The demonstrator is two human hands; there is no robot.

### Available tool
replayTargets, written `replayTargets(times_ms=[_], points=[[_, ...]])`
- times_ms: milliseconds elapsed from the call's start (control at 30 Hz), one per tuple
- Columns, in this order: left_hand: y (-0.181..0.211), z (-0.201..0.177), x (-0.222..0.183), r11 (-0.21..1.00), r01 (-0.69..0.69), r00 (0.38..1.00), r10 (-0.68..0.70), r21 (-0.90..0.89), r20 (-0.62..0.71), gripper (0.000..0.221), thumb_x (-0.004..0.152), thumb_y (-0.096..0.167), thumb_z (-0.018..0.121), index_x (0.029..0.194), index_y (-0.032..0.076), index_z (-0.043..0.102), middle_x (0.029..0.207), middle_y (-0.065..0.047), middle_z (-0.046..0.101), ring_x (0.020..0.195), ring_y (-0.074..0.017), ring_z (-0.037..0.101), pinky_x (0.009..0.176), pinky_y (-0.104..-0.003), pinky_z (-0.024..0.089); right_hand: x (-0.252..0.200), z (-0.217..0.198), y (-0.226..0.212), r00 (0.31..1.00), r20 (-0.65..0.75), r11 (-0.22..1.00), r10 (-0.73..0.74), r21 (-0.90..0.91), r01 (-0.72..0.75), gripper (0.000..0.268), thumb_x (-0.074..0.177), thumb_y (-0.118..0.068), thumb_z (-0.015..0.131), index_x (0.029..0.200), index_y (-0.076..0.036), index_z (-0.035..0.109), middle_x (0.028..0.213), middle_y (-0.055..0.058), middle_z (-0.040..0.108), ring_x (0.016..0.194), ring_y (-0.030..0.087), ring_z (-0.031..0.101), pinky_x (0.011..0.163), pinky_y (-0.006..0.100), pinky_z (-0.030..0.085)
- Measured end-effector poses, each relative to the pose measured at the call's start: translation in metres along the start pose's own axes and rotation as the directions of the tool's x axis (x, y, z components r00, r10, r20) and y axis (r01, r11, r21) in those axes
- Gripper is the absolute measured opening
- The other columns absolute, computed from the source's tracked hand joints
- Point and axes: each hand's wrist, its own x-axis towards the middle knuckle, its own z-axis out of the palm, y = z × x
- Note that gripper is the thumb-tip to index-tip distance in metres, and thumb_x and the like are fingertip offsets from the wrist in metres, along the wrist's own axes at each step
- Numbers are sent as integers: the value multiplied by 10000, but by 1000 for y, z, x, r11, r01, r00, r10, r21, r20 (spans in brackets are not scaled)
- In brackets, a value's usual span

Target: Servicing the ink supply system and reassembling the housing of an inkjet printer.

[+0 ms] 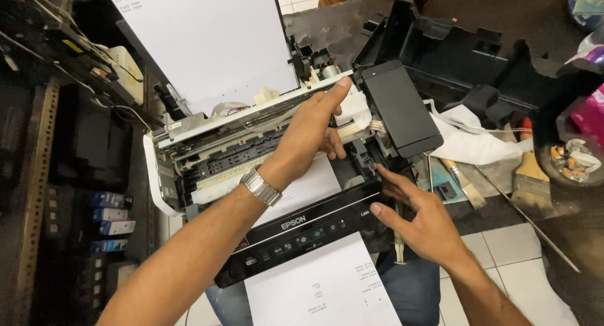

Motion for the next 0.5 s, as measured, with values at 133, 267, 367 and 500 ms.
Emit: replayTargets(times_ms=[133,267,367,500], points=[[-20,-13,4,983,-167,983,172,-74,70,817,802,705,585,1104,-51,511,1322,-366,374,485,-322,706,514,-351,645,-4,0,-19,995,-63,997,-78,13,79,703,845,-180,773,1489,-25,539,1337,333,652,1274,506,587,1057,624,466],[-24,-38,-21,973,-220,972,225,-68,75,661,896,481,582,1235,-76,476,1267,-316,420,523,-387,730,532,-437,679,-7,-5,-27,996,-57,992,-71,-111,64,651,857,-200,767,1460,-43,580,1301,316,675,1239,500,614,1037,618,476],[-27,-79,-73,886,-455,890,456,90,13,357,1009,286,522,1187,-23,509,1177,-209,620,539,-265,739,494,-327,675,-4,-7,-21,989,-100,969,-108,-233,82,589,869,-280,726,1429,-131,619,1342,178,684,1263,345,613,1054,464,449],[-56,-134,-159,733,-582,617,680,352,-396,137,1039,188,547,1043,53,570,569,-80,627,418,-154,618,490,-231,443,-10,10,-71,956,-123,890,-265,-412,194,380,910,-327,702,1253,-174,751,1226,-14,772,576,134,555,688,295,457]])
